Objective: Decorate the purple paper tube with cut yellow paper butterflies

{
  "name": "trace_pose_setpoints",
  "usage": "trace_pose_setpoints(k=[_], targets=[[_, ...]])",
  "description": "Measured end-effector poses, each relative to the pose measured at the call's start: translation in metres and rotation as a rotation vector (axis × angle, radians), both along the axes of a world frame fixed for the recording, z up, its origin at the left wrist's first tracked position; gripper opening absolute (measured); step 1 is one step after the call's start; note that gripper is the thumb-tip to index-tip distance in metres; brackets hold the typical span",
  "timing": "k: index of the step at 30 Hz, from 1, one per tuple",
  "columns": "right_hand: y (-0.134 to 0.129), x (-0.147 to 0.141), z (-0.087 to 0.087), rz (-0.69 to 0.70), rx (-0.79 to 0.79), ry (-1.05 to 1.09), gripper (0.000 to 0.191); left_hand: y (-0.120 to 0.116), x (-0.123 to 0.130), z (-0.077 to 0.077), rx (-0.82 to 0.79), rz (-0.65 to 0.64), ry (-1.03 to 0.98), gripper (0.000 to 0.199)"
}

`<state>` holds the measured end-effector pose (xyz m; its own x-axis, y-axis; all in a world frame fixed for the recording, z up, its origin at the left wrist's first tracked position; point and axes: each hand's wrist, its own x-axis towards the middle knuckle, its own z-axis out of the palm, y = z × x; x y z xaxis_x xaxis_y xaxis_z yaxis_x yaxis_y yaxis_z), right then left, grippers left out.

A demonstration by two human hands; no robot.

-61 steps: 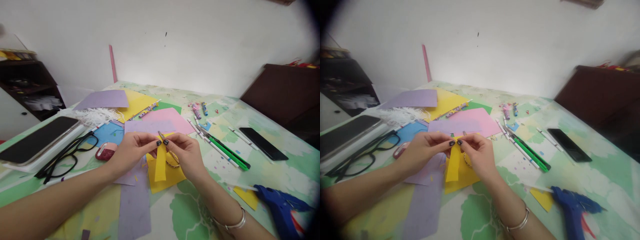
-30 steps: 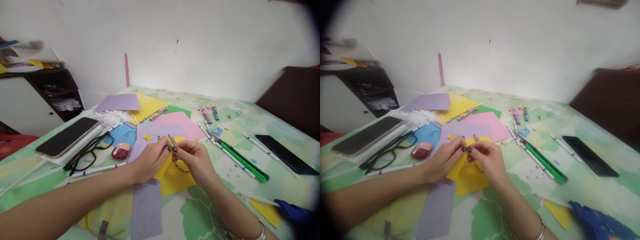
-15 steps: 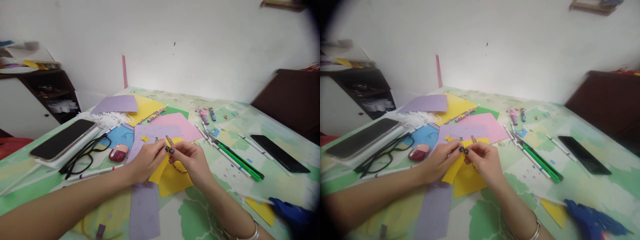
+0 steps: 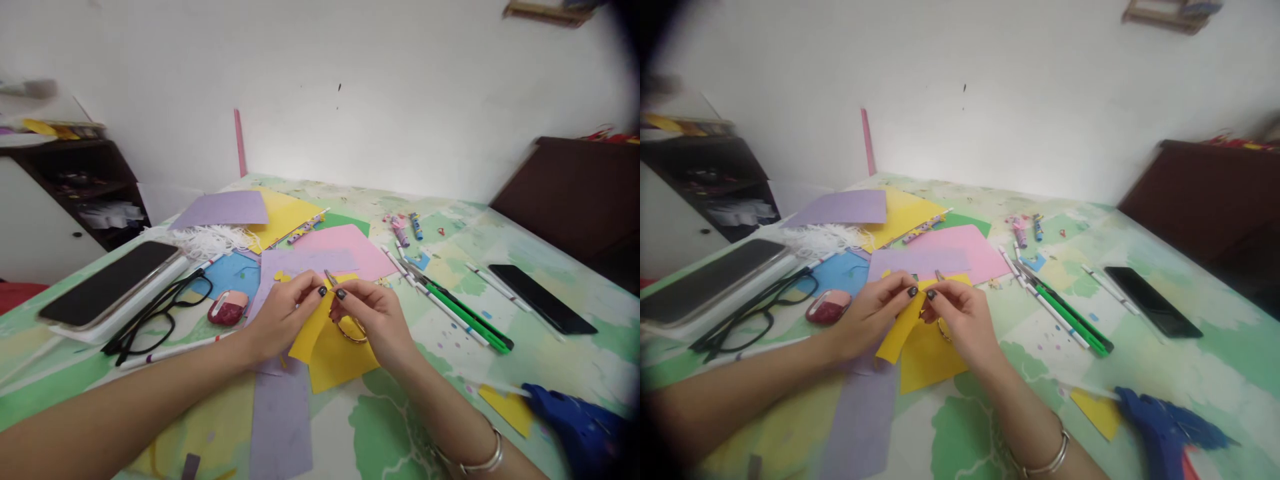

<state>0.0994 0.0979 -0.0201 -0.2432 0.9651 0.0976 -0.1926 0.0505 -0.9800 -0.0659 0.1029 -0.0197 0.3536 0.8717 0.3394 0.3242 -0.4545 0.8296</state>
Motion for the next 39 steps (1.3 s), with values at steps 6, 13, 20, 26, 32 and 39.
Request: trace_pose_setpoints(k=[6,13,20,26,32,39], targets=[[-0.001,-0.001,-0.001,-0.012,0.017,-0.024,0.018,-0.001,-0.001,-0.003,-0.006,-0.006,-0.032,0.022],[0.0,-0.002,-0.002,0.008,-0.03,-0.034,0.019,0.0,-0.001,-0.004,-0.081,-0.092,-0.101,0.016],[-0.002,-0.003,-0.003,0.047,0.002,-0.138,0.02,-0.002,0.001,-0.004,-0.078,-0.087,-0.08,0.013],[0.003,-0.001,-0.008,-0.086,0.092,-0.425,0.021,0.03,-0.017,0.015,0.185,0.154,0.513,0.031],[0.009,0.002,-0.015,-0.221,0.149,-0.657,0.02,0.127,-0.08,0.032,0.184,0.359,0.873,0.023],[0.007,-0.001,-0.018,-0.187,0.194,-0.703,0.004,0.183,-0.097,0.011,0.035,0.381,1.176,0.052]])
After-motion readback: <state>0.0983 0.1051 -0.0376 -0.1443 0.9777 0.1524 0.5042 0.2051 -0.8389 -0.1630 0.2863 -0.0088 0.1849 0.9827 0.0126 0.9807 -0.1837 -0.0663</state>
